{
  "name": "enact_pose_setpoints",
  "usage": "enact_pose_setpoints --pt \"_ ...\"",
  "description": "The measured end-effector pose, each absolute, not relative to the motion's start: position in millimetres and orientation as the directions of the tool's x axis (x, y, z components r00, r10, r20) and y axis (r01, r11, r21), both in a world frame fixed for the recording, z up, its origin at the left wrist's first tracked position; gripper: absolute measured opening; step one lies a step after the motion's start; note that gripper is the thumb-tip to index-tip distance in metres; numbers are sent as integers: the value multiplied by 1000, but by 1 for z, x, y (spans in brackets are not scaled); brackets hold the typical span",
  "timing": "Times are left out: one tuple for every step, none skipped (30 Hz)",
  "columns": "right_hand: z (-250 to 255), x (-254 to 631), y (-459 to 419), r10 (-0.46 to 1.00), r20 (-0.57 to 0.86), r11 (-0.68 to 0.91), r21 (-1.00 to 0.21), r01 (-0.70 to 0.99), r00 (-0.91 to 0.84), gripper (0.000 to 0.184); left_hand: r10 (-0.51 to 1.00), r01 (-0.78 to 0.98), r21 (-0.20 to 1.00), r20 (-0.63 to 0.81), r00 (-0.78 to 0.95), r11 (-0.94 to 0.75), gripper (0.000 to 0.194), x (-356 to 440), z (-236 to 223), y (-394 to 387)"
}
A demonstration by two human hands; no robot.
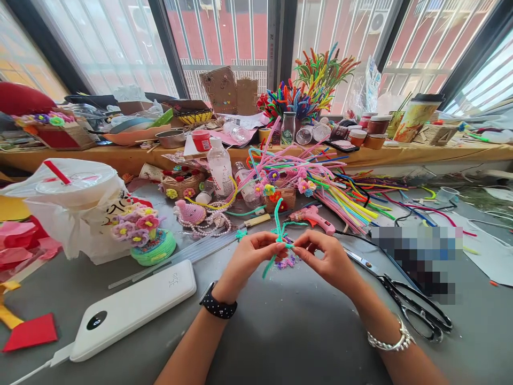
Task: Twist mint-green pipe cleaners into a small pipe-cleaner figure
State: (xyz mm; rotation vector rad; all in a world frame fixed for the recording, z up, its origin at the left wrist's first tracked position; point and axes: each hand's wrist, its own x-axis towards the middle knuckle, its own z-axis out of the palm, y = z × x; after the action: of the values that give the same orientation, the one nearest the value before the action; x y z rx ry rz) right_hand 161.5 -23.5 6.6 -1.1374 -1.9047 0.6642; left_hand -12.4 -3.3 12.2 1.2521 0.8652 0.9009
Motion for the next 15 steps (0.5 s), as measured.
enact_pose_setpoints --pt "6 161 -23 888 362 458 -755 468 -286 12 916 -79 993 -44 399 83 20 -12 12 -3" --pt "5 161 -23 886 353 460 -753 470 -301 12 919 -70 994 -47 391 81 20 -11 11 -3" --pt "5 160 -23 885 345 460 -752 472 -313 12 922 -57 995 -51 383 79 20 -11 11 -3" --pt "4 160 -23 885 340 460 -750 475 -319 13 926 -43 996 -55 375 76 19 -11 10 -3" --pt "3 159 -23 886 340 458 -749 478 -317 13 929 -30 997 -57 365 73 19 -10 10 -3" --pt "2 158 -23 888 341 455 -750 479 -308 14 933 -19 997 -59 356 70 19 -10 9 -3" --pt "1 157 -22 892 341 449 -755 479 -298 14 935 -10 998 -61 349 69 19 -10 9 -3" --pt "1 157 -22 896 337 440 -763 474 -289 15 936 -7 998 -63 347 70 19 -10 9 -3" --pt "0 156 -22 902 327 427 -774 467 -281 15 936 -10 997 -64 346 72 19 -10 9 -3" --pt "0 156 -23 909 315 411 -789 458 -273 16 936 -17 997 -63 345 74 20 -10 8 -3" --pt "0 156 -23 916 301 393 -803 448 -263 17 936 -27 997 -62 348 76 21 -10 8 -2" --pt "0 156 -23 923 291 376 -816 439 -252 18 934 -37 996 -61 352 79 22 -10 7 -2" --pt "0 156 -23 928 284 364 -826 431 -241 19 934 -47 996 -60 353 82 23 -10 7 -2" --pt "0 155 -23 932 278 356 -832 426 -234 19 935 -57 995 -58 350 83 24 -10 6 -2" --pt "0 155 -23 933 276 352 -834 424 -231 19 938 -67 994 -57 341 84 24 -9 6 -2"
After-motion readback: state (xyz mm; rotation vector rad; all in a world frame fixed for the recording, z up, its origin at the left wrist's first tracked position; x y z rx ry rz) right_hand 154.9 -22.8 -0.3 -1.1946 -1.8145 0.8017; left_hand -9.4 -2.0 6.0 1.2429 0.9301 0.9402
